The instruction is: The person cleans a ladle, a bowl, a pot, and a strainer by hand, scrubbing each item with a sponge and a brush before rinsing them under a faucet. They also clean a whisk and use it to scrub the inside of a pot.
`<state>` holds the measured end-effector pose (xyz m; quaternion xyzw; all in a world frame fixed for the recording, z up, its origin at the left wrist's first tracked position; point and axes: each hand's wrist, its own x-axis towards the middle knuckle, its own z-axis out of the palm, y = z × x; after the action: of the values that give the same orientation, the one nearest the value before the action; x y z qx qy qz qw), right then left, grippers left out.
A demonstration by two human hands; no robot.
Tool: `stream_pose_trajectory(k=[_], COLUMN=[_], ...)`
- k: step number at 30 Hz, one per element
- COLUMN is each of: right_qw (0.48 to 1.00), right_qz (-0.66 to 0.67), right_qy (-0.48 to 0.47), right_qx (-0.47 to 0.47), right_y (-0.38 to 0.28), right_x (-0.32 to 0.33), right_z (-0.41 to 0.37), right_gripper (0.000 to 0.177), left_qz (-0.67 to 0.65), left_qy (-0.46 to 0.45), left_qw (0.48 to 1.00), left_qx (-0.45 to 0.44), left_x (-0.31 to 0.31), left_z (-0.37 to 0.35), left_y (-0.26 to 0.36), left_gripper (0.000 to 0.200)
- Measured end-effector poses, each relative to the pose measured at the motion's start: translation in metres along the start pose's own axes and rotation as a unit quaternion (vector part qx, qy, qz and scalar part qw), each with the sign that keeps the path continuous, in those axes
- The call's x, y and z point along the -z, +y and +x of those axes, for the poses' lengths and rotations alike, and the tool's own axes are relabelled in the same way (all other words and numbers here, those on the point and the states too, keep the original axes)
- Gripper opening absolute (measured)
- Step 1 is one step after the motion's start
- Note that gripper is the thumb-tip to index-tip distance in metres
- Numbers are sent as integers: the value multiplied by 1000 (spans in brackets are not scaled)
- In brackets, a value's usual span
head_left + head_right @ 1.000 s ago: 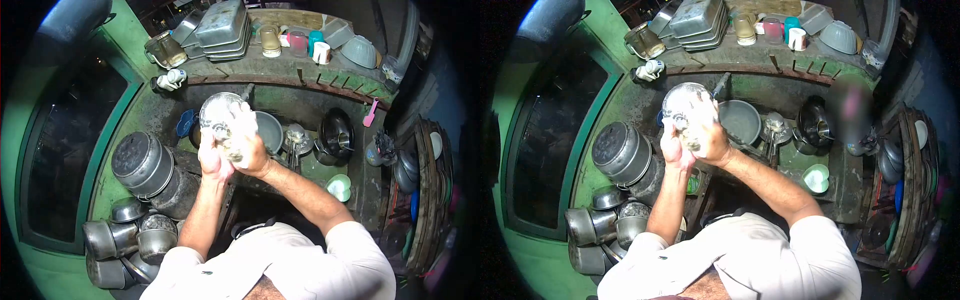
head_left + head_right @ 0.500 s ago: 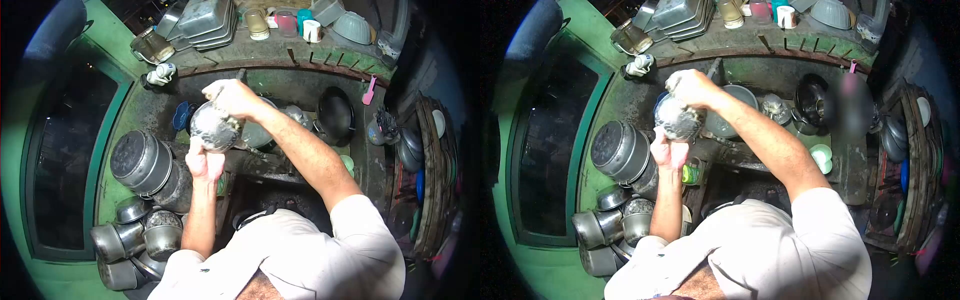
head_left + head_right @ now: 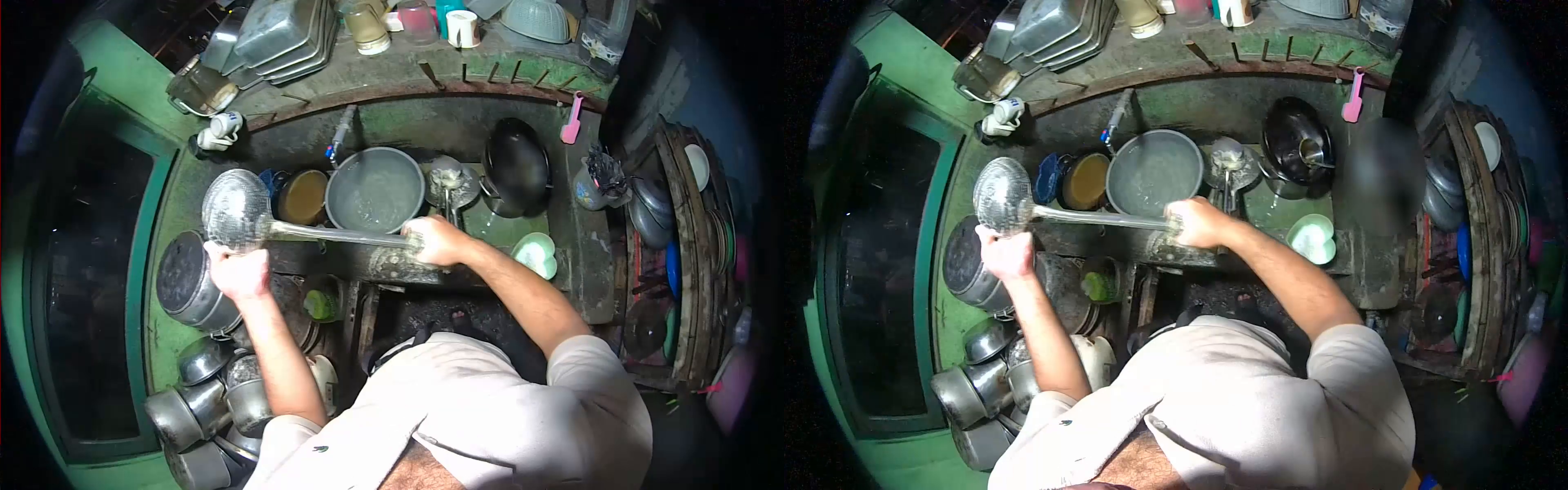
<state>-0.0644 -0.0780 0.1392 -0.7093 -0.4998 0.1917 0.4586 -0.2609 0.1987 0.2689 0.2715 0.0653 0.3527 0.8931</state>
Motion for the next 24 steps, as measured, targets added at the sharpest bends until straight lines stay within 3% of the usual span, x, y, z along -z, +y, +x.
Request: stream_pose_trajectory(k=[2,3,4,6,7,9,10,11,12,13,14,16,18,20,21,22,24], right_qw=[1000,999,998,994,991,986,986,971,945,936,904,775,629,599,643,627,732], right_qz=[-3,-1,1,-43,-4,1,-1,80,159,201,283,488,683,669,641,676,555], right_qy=[-21,-20,-19,-30,-24,7,43,47,49,118,146,150,123,189,202,202,157], right_qx=[0,-46,-55,-91,-129,-166,-159,-222,-282,-263,-286,-373,-351,-397,-367,-330,-363], right_y=[3,-10,-2,19,22,34,40,36,30,47,54,58,85,79,79,95,100], right_x=[17,26,27,36,43,48,46,49,51,36,27,24,10,7,3,0,6], right_z=[-35,-49,-61,-85,-99,-121,-131,-135,-139,-144,-144,-137,-130,-118,-113,-113,-120], right_gripper=[39,41,41,40,38,36,34,32,30,26,19,10,16,18,21,12,17], left_qz=[-44,-83,-8,-118,3,20,-77,-136,-16,64,95,193,243,384,444,427,536], left_qy=[-11,-23,24,-137,124,131,96,94,73,70,50,-10,-37,-118,-99,-69,-99], left_qw=[998,993,1000,978,992,989,989,979,979,971,945,887,853,831,796,805,739], left_qx=[38,75,17,106,33,63,80,123,188,221,310,420,461,386,398,406,395], left_x=[46,62,54,103,40,32,11,26,26,5,4,0,13,44,24,36,85], left_z=[23,31,29,66,54,60,54,54,41,20,8,-25,-44,-30,-28,-20,2], left_y=[-4,-11,-32,-54,-83,-140,-172,-206,-240,-269,-299,-344,-378,-405,-392,-404,-427], left_gripper=[46,43,37,36,37,42,43,38,30,28,29,29,23,17,15,14,17])
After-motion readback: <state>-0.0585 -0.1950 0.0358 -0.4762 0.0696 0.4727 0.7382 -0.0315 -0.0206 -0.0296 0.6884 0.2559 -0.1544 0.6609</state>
